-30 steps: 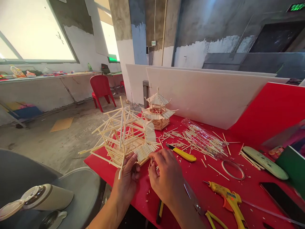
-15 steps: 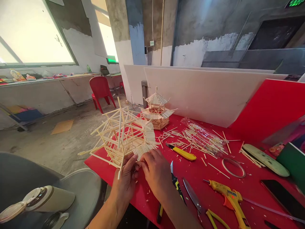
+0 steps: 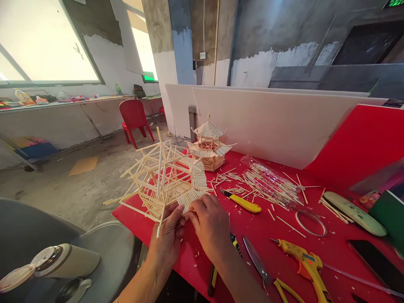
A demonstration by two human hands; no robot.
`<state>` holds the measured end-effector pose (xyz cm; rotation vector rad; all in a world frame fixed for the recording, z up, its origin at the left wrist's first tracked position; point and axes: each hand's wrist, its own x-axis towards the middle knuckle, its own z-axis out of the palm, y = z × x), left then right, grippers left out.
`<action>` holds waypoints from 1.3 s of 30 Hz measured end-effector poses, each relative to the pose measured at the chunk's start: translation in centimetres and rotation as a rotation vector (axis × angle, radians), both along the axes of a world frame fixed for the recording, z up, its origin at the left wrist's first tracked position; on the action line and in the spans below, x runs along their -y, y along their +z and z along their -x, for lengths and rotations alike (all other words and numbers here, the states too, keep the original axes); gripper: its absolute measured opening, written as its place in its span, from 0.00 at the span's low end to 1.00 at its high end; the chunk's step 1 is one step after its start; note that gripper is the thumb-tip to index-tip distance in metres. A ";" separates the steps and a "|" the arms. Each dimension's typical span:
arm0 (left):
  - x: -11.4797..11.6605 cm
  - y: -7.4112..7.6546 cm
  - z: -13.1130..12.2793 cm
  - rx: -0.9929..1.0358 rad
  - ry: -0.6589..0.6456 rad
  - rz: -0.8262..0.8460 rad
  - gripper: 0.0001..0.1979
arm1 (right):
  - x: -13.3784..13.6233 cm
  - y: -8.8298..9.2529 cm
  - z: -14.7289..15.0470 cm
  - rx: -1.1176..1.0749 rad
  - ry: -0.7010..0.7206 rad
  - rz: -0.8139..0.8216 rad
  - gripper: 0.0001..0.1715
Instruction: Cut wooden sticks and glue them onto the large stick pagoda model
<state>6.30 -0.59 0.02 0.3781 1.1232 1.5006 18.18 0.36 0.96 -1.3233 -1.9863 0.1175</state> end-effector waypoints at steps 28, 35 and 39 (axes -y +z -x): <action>0.0 -0.2 0.0 -0.005 -0.026 0.002 0.22 | 0.2 0.2 0.0 0.017 -0.006 -0.011 0.08; 0.1 0.2 0.1 0.007 -0.027 -0.005 0.23 | 0.2 -0.3 -0.5 0.016 0.021 -0.018 0.05; 0.4 0.2 0.3 0.037 -0.055 -0.006 0.25 | 0.8 -0.9 -1.5 -0.017 0.028 -0.005 0.03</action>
